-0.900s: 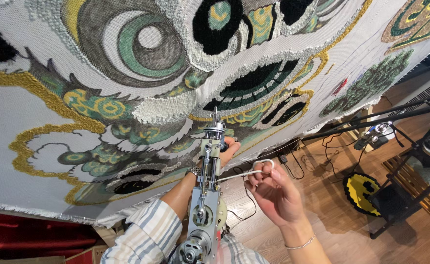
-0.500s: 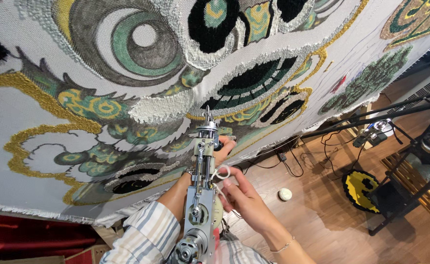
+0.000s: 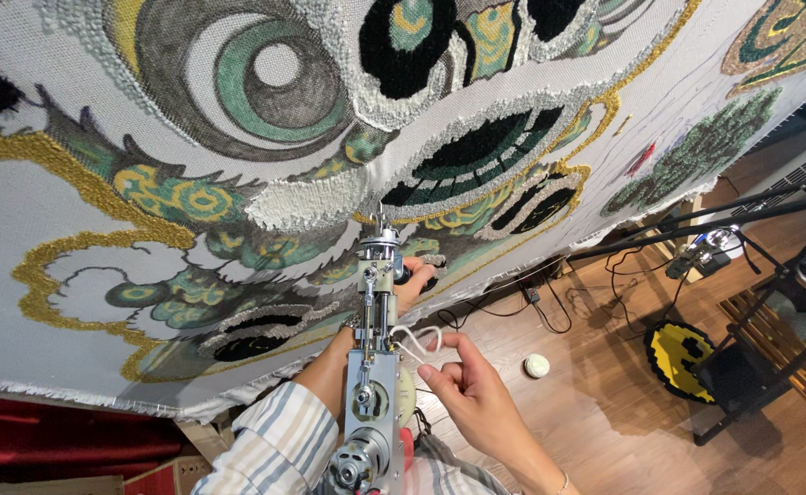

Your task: The person uses a handheld electric tufting gun to apply white yarn to a large canvas featuring a stylized dragon face. They guide the tool along the contours of the design, filling in specific areas with loops of yarn while managing the thread feed with their other hand.

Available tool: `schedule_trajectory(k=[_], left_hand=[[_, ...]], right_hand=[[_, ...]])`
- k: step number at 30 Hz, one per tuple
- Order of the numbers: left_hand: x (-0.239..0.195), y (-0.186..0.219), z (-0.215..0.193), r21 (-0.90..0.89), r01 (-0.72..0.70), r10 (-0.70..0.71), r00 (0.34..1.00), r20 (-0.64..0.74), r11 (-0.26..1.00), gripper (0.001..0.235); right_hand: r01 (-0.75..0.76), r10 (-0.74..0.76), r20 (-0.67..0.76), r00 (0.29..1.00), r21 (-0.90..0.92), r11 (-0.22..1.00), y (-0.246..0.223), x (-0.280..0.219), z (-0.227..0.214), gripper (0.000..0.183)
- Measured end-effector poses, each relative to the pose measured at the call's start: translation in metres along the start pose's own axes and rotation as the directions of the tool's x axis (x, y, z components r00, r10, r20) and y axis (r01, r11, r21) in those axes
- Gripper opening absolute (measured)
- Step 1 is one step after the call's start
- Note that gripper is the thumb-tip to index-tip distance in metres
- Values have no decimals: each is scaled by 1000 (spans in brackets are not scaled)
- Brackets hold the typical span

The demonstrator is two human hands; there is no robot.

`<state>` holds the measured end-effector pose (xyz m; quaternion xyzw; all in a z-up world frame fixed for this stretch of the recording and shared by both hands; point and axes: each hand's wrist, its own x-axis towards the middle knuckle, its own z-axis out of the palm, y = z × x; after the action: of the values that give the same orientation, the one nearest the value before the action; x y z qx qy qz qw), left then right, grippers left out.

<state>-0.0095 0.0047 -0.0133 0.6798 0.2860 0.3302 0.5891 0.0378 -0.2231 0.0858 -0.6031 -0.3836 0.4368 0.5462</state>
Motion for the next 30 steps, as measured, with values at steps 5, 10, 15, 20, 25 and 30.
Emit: schedule_trajectory(k=[5, 10, 15, 20, 25, 30], left_hand=[[-12, 16, -11, 26, 7, -6, 999, -47, 1000, 27], [-21, 29, -20, 16, 22, -20, 993, -116, 1000, 21], [-19, 26, -20, -8, 31, -32, 996, -84, 999, 25], [-17, 18, -20, -4, 35, -36, 994, -102, 999, 23], [-20, 16, -20, -11, 46, -47, 990, -133, 999, 22], [-21, 21, -23, -2, 50, -50, 991, -124, 999, 23]], right_hand=[[-177, 158, 170, 973, 99, 979, 24, 6, -5, 17], [-203, 188, 198, 962, 57, 977, 40, 8, -13, 16], [-178, 142, 216, 966, 158, 971, 37, 10, -17, 17], [-232, 213, 188, 959, 85, 969, 27, 7, -25, 20], [-228, 164, 260, 952, 242, 943, 30, 6, -35, 22], [-243, 137, 275, 952, 404, 882, 36, 5, -40, 26]])
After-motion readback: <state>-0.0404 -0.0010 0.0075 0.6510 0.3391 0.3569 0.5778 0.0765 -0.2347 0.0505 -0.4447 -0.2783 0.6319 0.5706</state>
